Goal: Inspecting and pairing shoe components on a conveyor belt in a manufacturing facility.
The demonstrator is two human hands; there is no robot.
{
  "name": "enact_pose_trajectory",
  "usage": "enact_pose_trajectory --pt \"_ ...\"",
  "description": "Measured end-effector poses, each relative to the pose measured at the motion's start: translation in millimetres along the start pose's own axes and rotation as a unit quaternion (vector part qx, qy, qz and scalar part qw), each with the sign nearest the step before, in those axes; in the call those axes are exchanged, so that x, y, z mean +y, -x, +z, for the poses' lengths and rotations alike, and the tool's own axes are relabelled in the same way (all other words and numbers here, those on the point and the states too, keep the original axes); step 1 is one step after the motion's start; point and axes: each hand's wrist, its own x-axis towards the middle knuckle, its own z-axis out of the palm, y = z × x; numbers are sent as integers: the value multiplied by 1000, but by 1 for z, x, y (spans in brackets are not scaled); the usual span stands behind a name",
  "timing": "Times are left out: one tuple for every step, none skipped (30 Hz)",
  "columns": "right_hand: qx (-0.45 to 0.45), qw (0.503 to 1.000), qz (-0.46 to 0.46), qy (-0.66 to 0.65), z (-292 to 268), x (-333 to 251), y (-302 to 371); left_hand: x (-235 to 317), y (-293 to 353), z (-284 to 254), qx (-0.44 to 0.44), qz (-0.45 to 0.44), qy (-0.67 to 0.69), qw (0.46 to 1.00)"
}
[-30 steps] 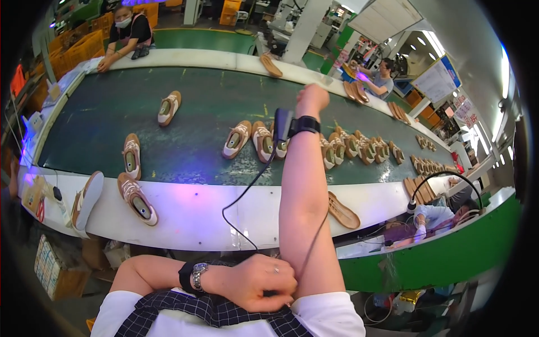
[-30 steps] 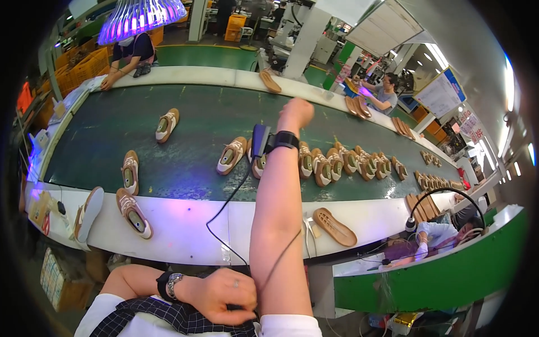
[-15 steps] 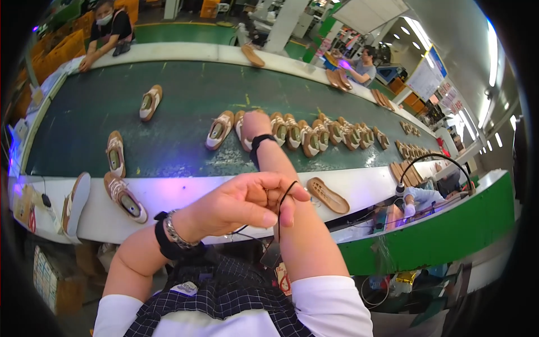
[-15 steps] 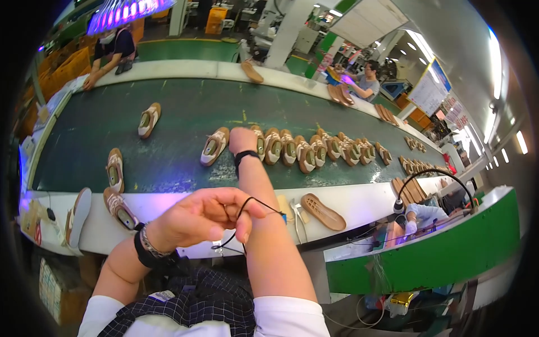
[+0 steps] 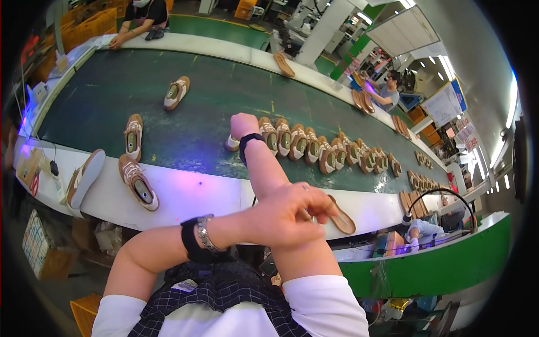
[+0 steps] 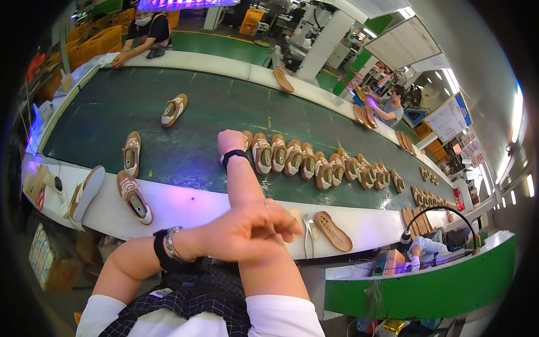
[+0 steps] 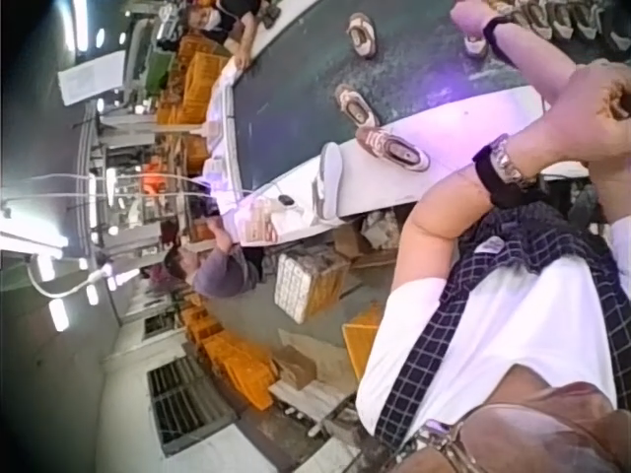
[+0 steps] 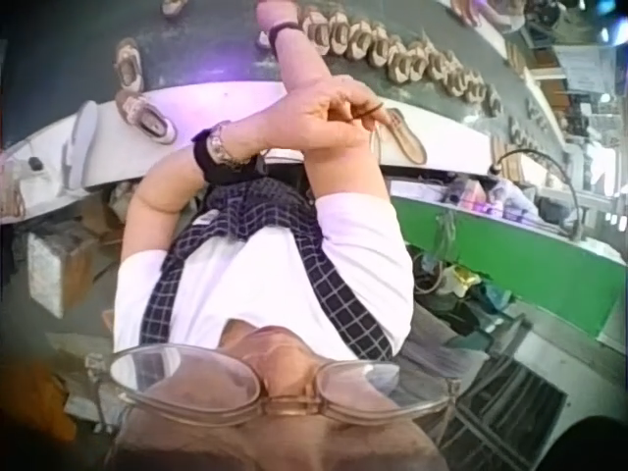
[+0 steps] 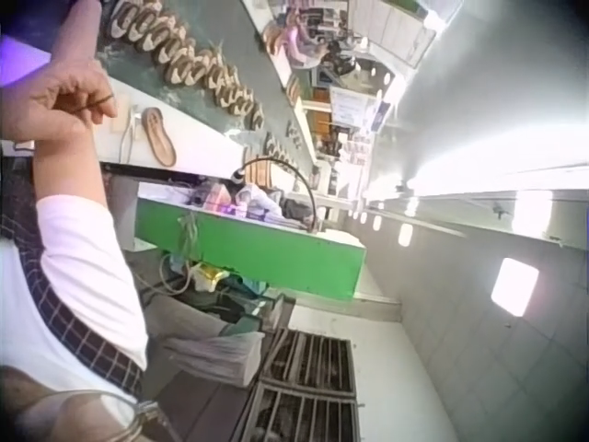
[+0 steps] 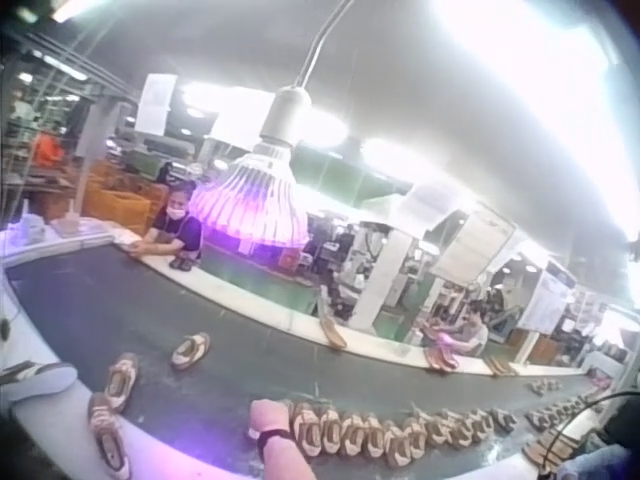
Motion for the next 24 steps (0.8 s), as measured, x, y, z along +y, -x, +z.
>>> enact_pose_trajectory --pt "-2 1000 -22 2 -2 -11 -2 -7 1 7 8 85 -95 992" --pt "-2 1000 -22 1 0 -17 -3 -6 3 18 23 139 -120 983" --pt "-15 1000 -10 -17 2 -21 -5 -1 7 28 0 160 -142 977" --pt "-13 999 -13 -32 4 -20 -7 5 15 39 7 191 -133 973" --pt "-12 999 -17 -48 9 -18 -10 12 22 45 14 201 -128 971" --pt "-12 999 -20 -47 12 -14 -15 10 27 44 18 209 -103 972" --pt "16 996 -4 -93 15 -5 -18 9 33 42 19 219 -75 973" --pt "45 989 12 -140 14 5 -20 7 40 37 20 219 -75 973" --pt "44 989 12 -139 12 16 -22 4 49 29 11 181 -55 982" --pt "66 982 50 -170 5 27 -23 1 58 21 3 142 -35 989" --pt "88 971 88 -202 0 39 -23 -2 67 15 3 141 -33 990" --pt "107 959 111 -238 -5 54 -27 -6 74 8 -13 81 -13 997" --pt "125 944 140 -272 -7 75 -28 -12 79 5 -33 22 10 999" --pt "139 926 167 -308 -11 92 -30 -17 82 4 -16 8 19 1000" --pt "155 906 196 -342 -15 108 -32 -24 84 3 -1 -5 28 1000" --pt "151 895 219 -358 -21 120 -34 -33 83 -2 -32 27 0 999" --pt "146 884 239 -375 -33 122 -32 -34 82 -2 -32 27 3 999" --pt "125 876 247 -394 -42 124 -27 -34 80 -1 -37 36 -13 999" --pt "127 875 255 -391 -47 132 -23 -33 77 1 -47 48 -26 997" --pt "108 873 255 -401 -53 139 -20 -34 75 1 -53 51 -21 997" --pt "89 871 256 -411 -59 146 -16 -34 74 2 -74 37 9 997" --pt "95 862 268 -420 -61 148 -11 -35 72 2 -96 22 39 994" --pt "97 861 275 -417 -62 151 -9 -34 69 4 -102 24 43 994" --pt "91 855 280 -427 -65 153 -7 -33 66 5 -113 55 42 991"
